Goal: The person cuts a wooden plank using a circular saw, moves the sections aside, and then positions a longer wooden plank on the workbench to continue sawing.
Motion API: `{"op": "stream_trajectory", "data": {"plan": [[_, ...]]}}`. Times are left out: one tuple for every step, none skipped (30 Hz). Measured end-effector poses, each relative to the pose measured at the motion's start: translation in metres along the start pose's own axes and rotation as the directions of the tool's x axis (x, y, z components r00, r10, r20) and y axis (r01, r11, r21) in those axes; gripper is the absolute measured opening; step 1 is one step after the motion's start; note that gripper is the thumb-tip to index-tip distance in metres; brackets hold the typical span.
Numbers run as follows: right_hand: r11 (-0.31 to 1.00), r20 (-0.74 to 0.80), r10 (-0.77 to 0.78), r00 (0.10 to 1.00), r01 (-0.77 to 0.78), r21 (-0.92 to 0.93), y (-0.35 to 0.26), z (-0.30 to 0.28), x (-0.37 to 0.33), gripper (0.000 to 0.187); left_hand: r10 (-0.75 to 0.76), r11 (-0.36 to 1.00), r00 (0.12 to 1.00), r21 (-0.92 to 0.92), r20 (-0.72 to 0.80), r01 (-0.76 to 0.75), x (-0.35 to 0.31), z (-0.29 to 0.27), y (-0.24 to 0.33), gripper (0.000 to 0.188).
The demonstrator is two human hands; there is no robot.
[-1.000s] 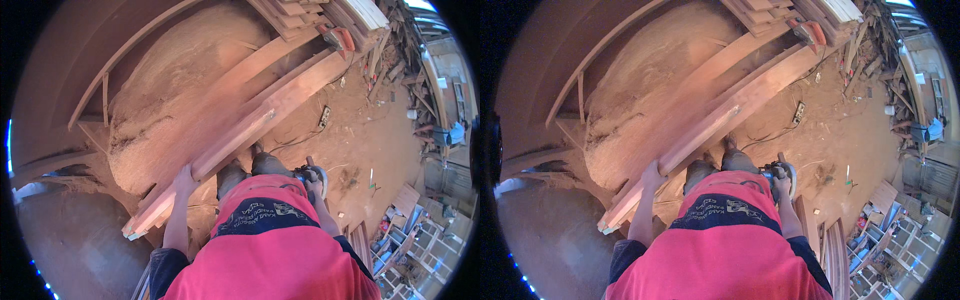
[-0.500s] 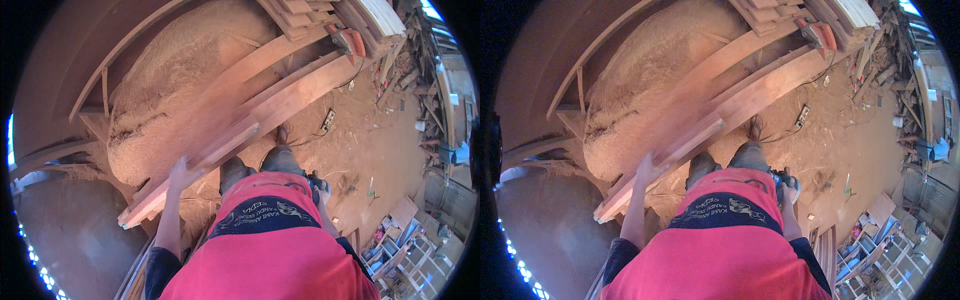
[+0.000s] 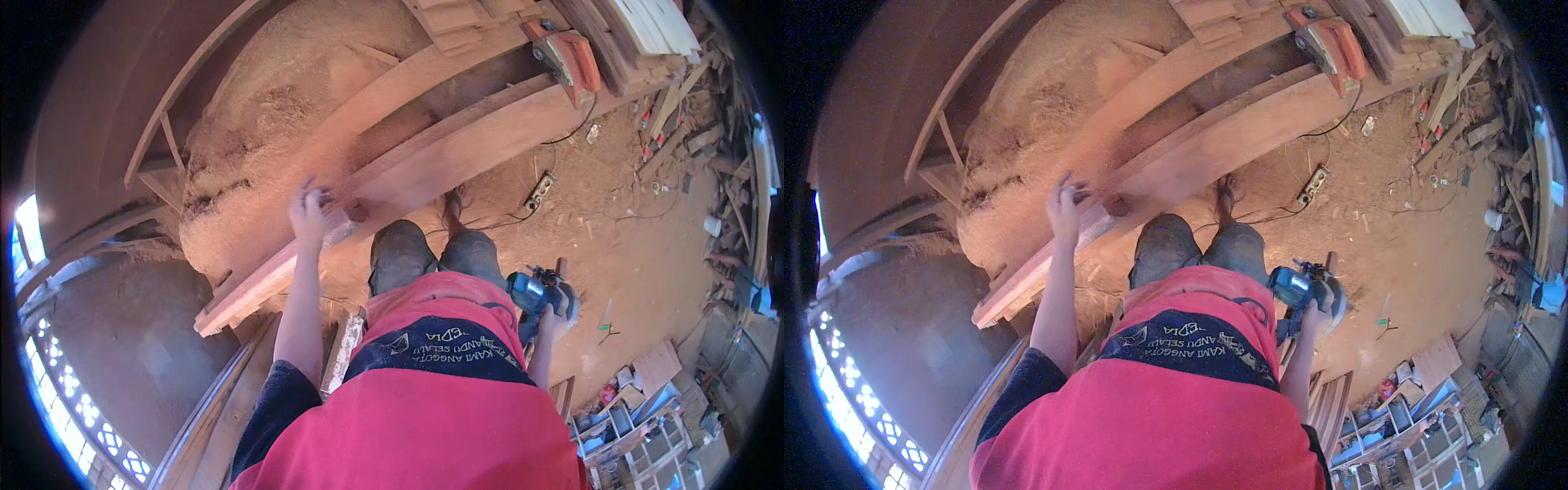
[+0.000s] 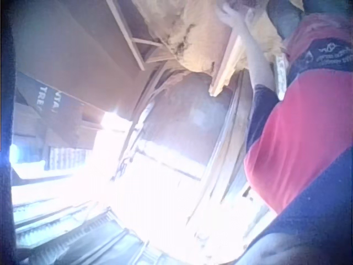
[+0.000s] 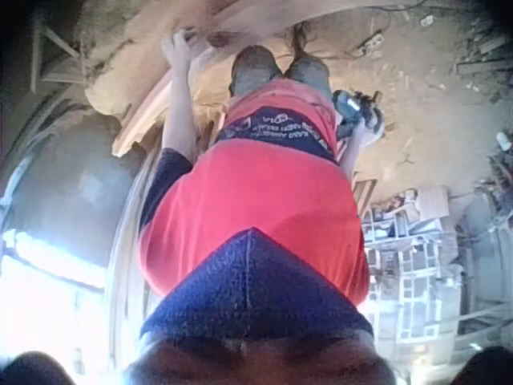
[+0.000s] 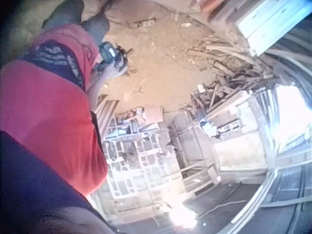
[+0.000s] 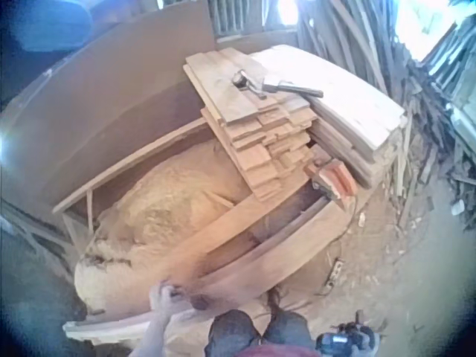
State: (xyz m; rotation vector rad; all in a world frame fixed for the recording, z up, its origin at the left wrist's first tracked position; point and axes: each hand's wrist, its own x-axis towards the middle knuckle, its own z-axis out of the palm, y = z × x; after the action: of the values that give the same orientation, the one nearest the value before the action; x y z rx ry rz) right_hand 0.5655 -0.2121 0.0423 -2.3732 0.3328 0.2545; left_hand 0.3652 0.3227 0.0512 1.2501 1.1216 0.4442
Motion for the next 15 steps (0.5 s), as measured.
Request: {"op": "stream_trajectory", "data": {"plan": [[0.999,-0.019,-0.019,1.000,0.018,-0.031,-0.015,-0.005,0.008,0.065,0.092,0.978,0.985,0.201,-0.145,-0.061,-0.001,-0.013,0.001,0.045],[0.999,0.008,0.025,1.000,-0.025,0.032,-0.042,-0.019,0.008,0.065,0.199,0.917,0.952,0.386,-0.234,-0.097,0.005,-0.010,-0.005,0.044],[0.993,0.082,0.061,0.995,-0.069,0.099,-0.071,-0.023,0.007,0.065,0.201,0.914,0.942,0.398,-0.268,-0.082,-0.002,-0.027,-0.013,0.044],[0.978,0.044,0.042,0.998,-0.050,0.204,-0.057,-0.040,0.015,0.064,0.173,0.809,0.980,0.581,-0.101,-0.083,0.005,-0.021,-0.033,0.045],[0.950,0.041,0.021,0.999,-0.033,0.310,-0.053,-0.042,0.020,0.062,0.112,0.656,0.993,0.749,0.030,-0.096,0.004,-0.027,-0.043,0.047],[0.964,0.090,0.021,0.996,-0.044,0.261,-0.084,-0.050,0.013,0.062,0.110,0.655,0.994,0.751,0.015,-0.084,0.003,-0.030,-0.044,0.047],[0.966,0.095,0.016,0.995,-0.040,0.255,-0.106,-0.057,0.008,0.062,0.101,0.822,0.994,0.561,0.036,-0.103,0.003,-0.029,-0.045,0.048],[0.974,0.083,-0.031,0.996,0.011,0.226,-0.123,-0.061,0.003,0.059,0.097,0.889,0.994,0.445,0.047,-0.108,0.001,-0.023,-0.040,0.049],[0.974,0.099,-0.077,0.992,0.053,0.221,-0.146,-0.063,-0.003,0.055,0.094,0.941,0.994,0.322,0.055,-0.107,-0.003,-0.018,-0.035,0.050],[0.972,0.113,-0.120,0.986,0.093,0.217,-0.167,-0.065,-0.008,0.051,0.085,0.996,0.984,0.028,-0.158,-0.082,-0.008,-0.003,-0.010,0.050],[0.971,0.118,-0.137,0.983,0.110,0.213,-0.195,-0.064,-0.017,0.051,0.011,0.957,0.934,-0.267,-0.358,-0.113,-0.014,0.003,0.006,0.051],[0.964,0.171,-0.186,0.968,0.146,0.224,-0.221,-0.060,-0.027,0.051,0.009,0.954,0.927,-0.276,-0.375,-0.121,-0.024,-0.001,0.008,0.051],[0.962,0.195,-0.222,0.955,0.182,0.205,-0.221,-0.056,-0.023,0.050,0.016,0.963,0.884,-0.231,-0.466,-0.139,-0.031,-0.001,0.007,0.051],[0.958,0.225,-0.256,0.940,0.217,0.185,-0.221,-0.054,-0.020,0.049,0.023,0.971,0.830,-0.186,-0.557,-0.152,-0.039,-0.003,0.005,0.050],[0.951,0.253,-0.294,0.922,0.256,0.171,-0.222,-0.051,-0.018,0.048,0.016,0.966,0.821,-0.202,-0.571,-0.159,-0.048,-0.006,-0.002,0.050]]}}
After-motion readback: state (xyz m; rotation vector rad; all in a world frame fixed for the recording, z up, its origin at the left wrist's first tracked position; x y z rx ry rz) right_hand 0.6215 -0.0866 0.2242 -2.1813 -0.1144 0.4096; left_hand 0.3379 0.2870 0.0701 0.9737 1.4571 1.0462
